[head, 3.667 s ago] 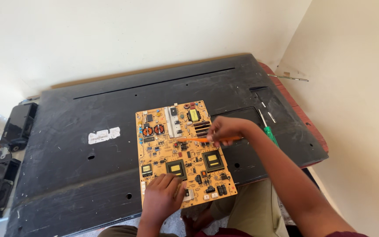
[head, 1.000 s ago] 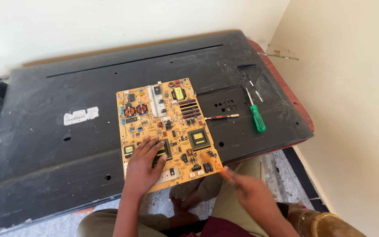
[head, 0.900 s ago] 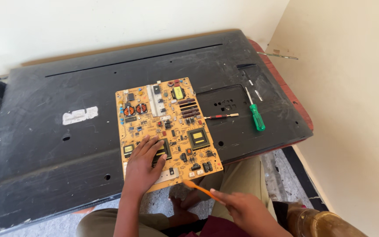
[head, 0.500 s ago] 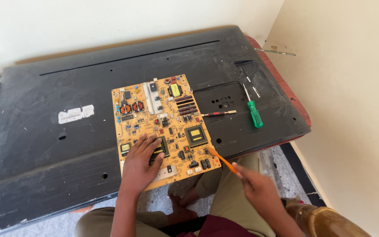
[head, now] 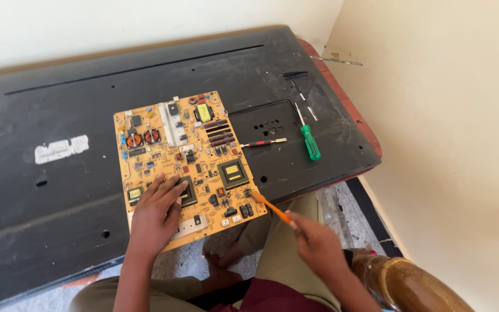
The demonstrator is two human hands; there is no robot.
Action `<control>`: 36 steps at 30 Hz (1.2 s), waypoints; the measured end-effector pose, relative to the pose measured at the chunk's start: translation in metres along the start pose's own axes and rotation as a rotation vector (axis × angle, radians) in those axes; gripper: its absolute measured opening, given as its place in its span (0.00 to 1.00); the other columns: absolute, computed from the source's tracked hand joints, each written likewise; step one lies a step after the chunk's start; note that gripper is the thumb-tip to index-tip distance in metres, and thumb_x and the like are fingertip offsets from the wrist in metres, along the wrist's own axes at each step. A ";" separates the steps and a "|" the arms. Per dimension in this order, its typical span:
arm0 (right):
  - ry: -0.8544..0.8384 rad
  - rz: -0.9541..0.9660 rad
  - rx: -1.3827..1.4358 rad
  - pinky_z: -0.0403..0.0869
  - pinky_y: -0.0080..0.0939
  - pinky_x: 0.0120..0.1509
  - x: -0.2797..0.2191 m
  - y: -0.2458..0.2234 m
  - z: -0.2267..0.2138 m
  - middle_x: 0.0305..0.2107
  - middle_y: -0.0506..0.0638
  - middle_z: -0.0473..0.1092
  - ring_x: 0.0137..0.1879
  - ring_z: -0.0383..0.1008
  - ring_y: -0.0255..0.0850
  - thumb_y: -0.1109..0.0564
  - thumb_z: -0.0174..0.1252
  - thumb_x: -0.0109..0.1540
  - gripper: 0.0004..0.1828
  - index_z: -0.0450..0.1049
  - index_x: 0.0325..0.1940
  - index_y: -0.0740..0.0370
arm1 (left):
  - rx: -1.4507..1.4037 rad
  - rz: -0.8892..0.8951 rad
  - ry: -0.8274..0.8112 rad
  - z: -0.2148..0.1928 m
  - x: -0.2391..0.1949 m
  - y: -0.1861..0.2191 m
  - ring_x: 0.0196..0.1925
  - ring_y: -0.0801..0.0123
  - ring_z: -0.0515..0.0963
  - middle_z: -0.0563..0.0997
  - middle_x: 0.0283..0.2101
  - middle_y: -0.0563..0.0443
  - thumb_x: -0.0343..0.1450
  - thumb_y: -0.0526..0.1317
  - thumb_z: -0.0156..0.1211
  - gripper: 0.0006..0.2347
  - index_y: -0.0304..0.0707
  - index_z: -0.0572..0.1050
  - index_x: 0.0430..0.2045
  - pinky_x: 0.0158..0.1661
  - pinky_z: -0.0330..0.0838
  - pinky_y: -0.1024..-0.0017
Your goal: The person cleans a circuit board by brushing its surface with a toothbrush, then flips it over and uses a screwdriver to scrape the back side. The board is placed on a black work surface.
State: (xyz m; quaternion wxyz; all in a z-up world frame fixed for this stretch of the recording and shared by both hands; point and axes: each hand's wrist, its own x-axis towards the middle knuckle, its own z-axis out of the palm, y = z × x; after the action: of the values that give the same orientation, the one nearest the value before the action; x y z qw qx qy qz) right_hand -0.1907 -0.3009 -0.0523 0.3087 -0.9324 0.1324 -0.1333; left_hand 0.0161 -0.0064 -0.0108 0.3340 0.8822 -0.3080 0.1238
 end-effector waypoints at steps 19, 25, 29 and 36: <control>0.059 0.034 -0.038 0.74 0.52 0.36 0.014 -0.052 -0.018 0.30 0.58 0.78 0.34 0.79 0.55 0.57 0.56 0.61 0.19 0.79 0.55 0.50 | 0.018 -0.038 -0.021 0.005 -0.001 0.000 0.70 0.48 0.69 0.79 0.60 0.47 0.70 0.35 0.57 0.14 0.43 0.80 0.50 0.63 0.65 0.54; -0.127 0.354 -0.101 0.73 0.55 0.40 0.044 -0.069 -0.019 0.25 0.60 0.76 0.35 0.78 0.58 0.49 0.54 0.67 0.12 0.80 0.49 0.48 | 0.011 -0.014 -0.004 0.004 0.001 -0.003 0.69 0.45 0.69 0.78 0.60 0.45 0.70 0.36 0.58 0.15 0.41 0.80 0.50 0.64 0.65 0.54; -0.113 0.131 0.042 0.73 0.56 0.38 0.038 -0.057 -0.023 0.25 0.61 0.75 0.35 0.78 0.59 0.54 0.56 0.62 0.12 0.80 0.48 0.51 | 0.019 -0.056 -0.007 0.006 -0.002 0.000 0.70 0.46 0.69 0.79 0.60 0.47 0.69 0.37 0.60 0.14 0.43 0.81 0.49 0.63 0.65 0.55; -0.084 0.129 0.087 0.76 0.54 0.41 0.035 -0.034 -0.017 0.28 0.61 0.77 0.36 0.79 0.58 0.60 0.54 0.56 0.17 0.80 0.47 0.50 | 0.007 -0.065 -0.004 0.009 -0.004 -0.003 0.70 0.47 0.69 0.79 0.60 0.46 0.68 0.39 0.62 0.15 0.41 0.81 0.48 0.64 0.65 0.56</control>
State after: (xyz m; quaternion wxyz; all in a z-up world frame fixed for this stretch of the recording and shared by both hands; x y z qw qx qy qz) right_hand -0.1584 -0.2948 -0.0124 0.3621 -0.9124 0.1732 -0.0798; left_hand 0.0154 -0.0091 -0.0207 0.3340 0.8932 -0.2793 0.1124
